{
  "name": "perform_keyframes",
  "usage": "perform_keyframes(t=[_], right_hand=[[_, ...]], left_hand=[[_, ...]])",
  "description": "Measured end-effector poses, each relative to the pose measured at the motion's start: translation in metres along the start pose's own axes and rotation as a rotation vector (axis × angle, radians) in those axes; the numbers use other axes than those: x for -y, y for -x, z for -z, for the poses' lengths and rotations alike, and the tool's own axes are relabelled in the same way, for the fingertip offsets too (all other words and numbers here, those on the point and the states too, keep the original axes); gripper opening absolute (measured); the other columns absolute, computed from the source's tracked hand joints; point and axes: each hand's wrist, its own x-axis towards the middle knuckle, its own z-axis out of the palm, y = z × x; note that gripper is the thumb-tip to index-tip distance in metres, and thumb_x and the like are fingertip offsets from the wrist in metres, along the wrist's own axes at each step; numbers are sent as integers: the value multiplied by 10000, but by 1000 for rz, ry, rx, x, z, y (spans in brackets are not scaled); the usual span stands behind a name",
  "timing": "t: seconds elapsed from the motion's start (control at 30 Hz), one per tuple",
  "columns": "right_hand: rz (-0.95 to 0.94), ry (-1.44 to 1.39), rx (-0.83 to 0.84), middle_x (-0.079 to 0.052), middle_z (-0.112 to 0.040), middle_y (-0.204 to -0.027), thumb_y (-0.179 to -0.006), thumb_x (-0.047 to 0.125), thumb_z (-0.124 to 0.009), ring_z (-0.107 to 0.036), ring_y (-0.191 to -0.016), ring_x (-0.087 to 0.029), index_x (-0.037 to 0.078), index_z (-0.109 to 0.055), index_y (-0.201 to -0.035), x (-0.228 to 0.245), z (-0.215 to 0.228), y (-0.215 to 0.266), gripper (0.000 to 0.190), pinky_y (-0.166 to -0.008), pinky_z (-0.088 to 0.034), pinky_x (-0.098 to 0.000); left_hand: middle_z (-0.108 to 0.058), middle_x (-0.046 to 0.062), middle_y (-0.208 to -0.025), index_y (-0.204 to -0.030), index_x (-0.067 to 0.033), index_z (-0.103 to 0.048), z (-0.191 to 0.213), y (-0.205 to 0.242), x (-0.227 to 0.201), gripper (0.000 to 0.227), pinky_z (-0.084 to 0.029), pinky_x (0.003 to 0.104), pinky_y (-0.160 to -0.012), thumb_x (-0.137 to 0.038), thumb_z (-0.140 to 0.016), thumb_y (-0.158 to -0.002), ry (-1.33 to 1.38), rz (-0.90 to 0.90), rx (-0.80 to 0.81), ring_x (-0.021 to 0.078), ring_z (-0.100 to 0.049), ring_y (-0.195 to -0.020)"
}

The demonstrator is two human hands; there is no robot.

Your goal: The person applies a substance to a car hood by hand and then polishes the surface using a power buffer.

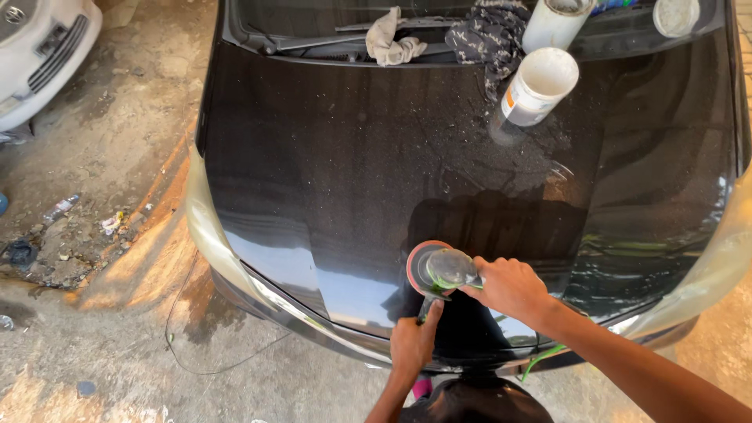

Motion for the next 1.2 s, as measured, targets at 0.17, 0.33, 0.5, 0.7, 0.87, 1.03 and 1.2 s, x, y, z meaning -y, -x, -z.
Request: perform_keyframes(t=[0.17, 0.33, 0.5, 0.7, 0.87, 1.03, 1.2], right_hand=[[15, 30, -179, -188, -728, -783, -839, 607, -667, -732, -758, -394, 123, -710, -1024, -5, 21, -33, 520, -698, -603, -484], [-17, -14, -152, -181, -740, -807, -834, 621, -671, -741, -787, -383, 109, -715, -1038, -7, 38, -61, 553, -709, -606, -479], [98, 65, -231, -202, -722, -800, -841, 620, -677, -729, -752, -385, 79, -673, -963, 6, 2, -30, 554, -657, -594, -473], [55, -14, -87, -175, -727, -735, -849, 562, -666, -731, -723, -392, 103, -650, -1005, 7, -21, 5, 484, -660, -591, -489], [-88, -20, -208, -202, -711, -737, -806, 609, -699, -723, -716, -410, 90, -699, -1002, -23, 9, -23, 555, -646, -597, -499], [-190, -89, -281, -205, -709, -716, -809, 647, -706, -724, -708, -411, 70, -738, -947, -55, 20, -26, 593, -652, -602, -492], [-248, -111, -227, -204, -719, -701, -793, 618, -707, -732, -681, -409, 129, -714, -1122, -66, -7, 22, 590, -636, -608, -491]], left_hand=[[-690, 172, -604, -701, 28, -701, 16, -28, -28, 898, -602, 400, -609, -856, -561, -777, -46, 91, 103, 298, -724, -530], [-709, 156, -646, -734, 37, -711, 35, -54, -60, 886, -606, 425, -628, -839, -583, -763, -32, 105, 79, 304, -733, -569], [-725, 234, -794, -949, -15, -750, 20, -14, -16, 798, -545, 507, -772, -780, -596, -782, 5, 6, -58, 410, -727, -813], [-724, 285, -920, -944, 13, -773, 4, 12, 9, 831, -523, 521, -873, -783, -589, -789, -78, 132, -1, 446, -706, -969], [-720, 254, -851, -861, 44, -768, 11, -29, -44, 895, -557, 515, -793, -832, -609, -762, -128, 47, 45, 422, -721, -854], [-749, 199, -737, -813, 55, -736, 11, -46, -97, 909, -612, 425, -673, -842, -602, -741, -162, 16, 172, 323, -771, -653], [-738, 197, -742, -805, 24, -750, -14, -9, -81, 873, -574, 412, -690, -836, -616, -736, -217, -15, 177, 306, -755, -698]])
